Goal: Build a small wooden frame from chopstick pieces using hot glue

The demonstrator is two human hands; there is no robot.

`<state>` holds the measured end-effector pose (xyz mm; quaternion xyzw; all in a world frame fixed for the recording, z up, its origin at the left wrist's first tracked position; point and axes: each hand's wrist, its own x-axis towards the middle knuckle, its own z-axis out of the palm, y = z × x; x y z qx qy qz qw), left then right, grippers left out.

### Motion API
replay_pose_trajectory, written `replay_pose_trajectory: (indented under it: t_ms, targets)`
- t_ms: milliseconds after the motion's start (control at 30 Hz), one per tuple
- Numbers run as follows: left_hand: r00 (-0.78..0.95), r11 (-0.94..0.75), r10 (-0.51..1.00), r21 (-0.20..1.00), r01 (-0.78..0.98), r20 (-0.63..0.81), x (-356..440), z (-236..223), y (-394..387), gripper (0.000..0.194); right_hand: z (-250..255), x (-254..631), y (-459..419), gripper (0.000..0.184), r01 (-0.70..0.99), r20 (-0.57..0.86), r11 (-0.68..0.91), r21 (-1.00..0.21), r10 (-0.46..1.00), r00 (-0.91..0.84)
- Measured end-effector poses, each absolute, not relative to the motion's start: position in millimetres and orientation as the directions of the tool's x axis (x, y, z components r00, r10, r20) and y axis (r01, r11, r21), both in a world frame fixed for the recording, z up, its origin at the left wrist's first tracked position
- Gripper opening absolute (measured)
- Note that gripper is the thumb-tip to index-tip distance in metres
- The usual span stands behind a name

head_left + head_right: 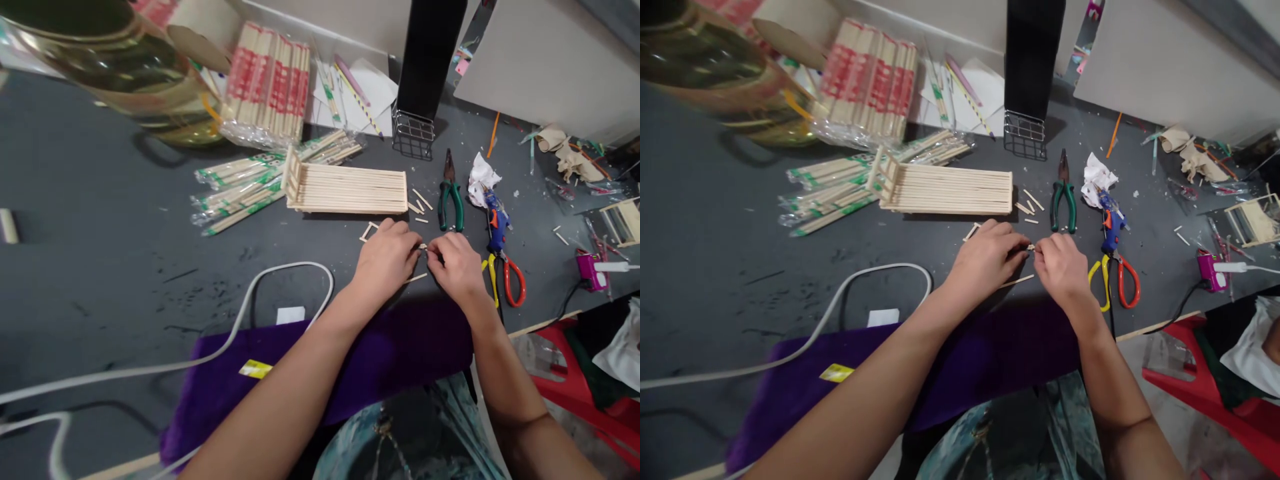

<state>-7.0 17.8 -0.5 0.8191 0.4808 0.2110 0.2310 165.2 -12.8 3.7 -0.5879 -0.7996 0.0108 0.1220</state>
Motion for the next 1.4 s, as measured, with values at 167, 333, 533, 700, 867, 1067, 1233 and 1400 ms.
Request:
replay_pose_trajectory:
  t_ms: [167, 333, 533, 700, 867, 1067, 1233, 1400]
  targets:
    - [0.438, -0.412, 0.893, 0.586, 0.698, 0.105, -6, -1, 18, 0.015, 3, 165, -12, 0.014, 0.933, 0.178, 0.304, -0.192, 0.946, -0.272]
    - [0.437, -0.431, 0.888, 0.585, 0.687, 0.142, -6, -4, 18, 0.014, 3, 165, -12, 0.014, 0.93, 0.182, 0.3, -0.211, 0.947, -0.265]
    - [0.443, -0.434, 0.886, 0.576, 0.692, 0.136, -7, -3, 18, 0.016, 4, 169, -11, 0.011, 0.91, 0.182, 0.29, -0.295, 0.952, -0.245]
    - [0.434, -0.431, 0.889, 0.579, 0.692, 0.143, -6, -3, 18, 0.017, 4, 174, -9, 0.012, 0.878, 0.173, 0.242, -0.413, 0.967, -0.185]
    - [0.431, -0.443, 0.887, 0.576, 0.687, 0.167, -6, -5, 18, 0.019, 3, 174, -8, 0.015, 0.868, 0.152, 0.224, -0.444, 0.973, -0.173]
    - [0.421, -0.428, 0.894, 0.575, 0.697, 0.155, -5, -3, 17, 0.021, 1, 171, -9, 0.016, 0.875, 0.176, 0.237, -0.423, 0.968, -0.177]
    - [0.41, -0.408, 0.902, 0.576, 0.708, 0.135, -3, -2, 16, 0.017, 2, 169, -9, 0.015, 0.871, 0.177, 0.237, -0.43, 0.968, -0.176]
    - [0.408, -0.415, 0.901, 0.577, 0.704, 0.149, -3, -3, 16, 0.014, 3, 168, -9, 0.017, 0.88, 0.18, 0.236, -0.412, 0.968, -0.176]
